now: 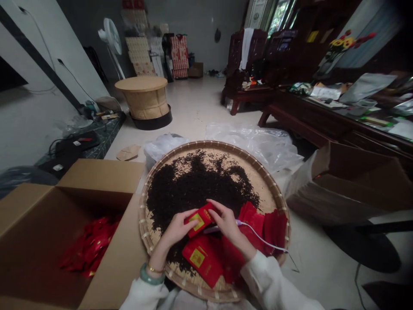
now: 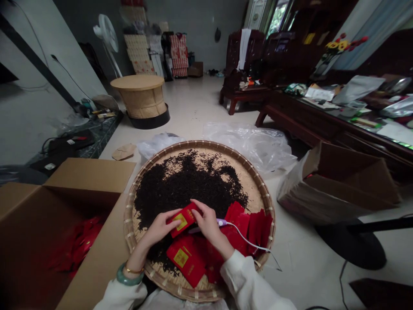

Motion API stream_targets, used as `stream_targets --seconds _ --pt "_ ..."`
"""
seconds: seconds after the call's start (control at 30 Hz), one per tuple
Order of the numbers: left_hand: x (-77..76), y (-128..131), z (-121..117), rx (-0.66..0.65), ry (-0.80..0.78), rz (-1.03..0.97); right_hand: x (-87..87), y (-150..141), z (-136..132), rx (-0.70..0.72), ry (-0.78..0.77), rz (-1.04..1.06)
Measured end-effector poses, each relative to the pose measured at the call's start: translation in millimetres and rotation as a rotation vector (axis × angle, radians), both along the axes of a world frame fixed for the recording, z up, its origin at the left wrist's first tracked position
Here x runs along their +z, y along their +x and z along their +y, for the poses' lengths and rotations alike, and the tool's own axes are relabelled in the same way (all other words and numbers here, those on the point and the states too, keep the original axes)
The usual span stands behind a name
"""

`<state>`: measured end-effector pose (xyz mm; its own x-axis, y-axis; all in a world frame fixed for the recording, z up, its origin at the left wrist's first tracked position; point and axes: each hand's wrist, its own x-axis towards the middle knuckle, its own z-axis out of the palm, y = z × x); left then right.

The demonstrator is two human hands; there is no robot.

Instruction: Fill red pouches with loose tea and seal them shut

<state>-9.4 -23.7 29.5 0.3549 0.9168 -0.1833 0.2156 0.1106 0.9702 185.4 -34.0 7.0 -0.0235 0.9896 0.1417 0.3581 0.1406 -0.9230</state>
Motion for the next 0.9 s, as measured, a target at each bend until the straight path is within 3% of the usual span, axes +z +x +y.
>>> stream_targets --seconds 0.07,0.23,0.33,0.43,0.6,0.7,0.9 --pt "-2.0 9 6 -0.007 0.006 -0.01 1.7 -5 6 0.005 0.106 -0.047" --pt "-11.9 23 12 0.199 -0.007 -0.047 -1.7 -12 14 -0.102 0.424 -0.253" --pt "-16.4 27 11 0.204 -0.005 -0.063 -1.4 -10 15 -0.184 0.558 -0.383" --pt "-17.8 27 8 0.189 0.035 -0.024 6.3 -4 17 -0.204 0.544 -0.452" --pt "-16.7 21 7 0.172 0.208 0.145 26.2 4 21 0.103 0.457 -0.439" --pt "-15.7 17 7 0.185 0.197 0.168 33.7 4 19 0.196 0.454 -0.415" --pt "-12.5 15 6 0.155 0.158 0.142 34.0 0 11 0.23 0.411 -0.388"
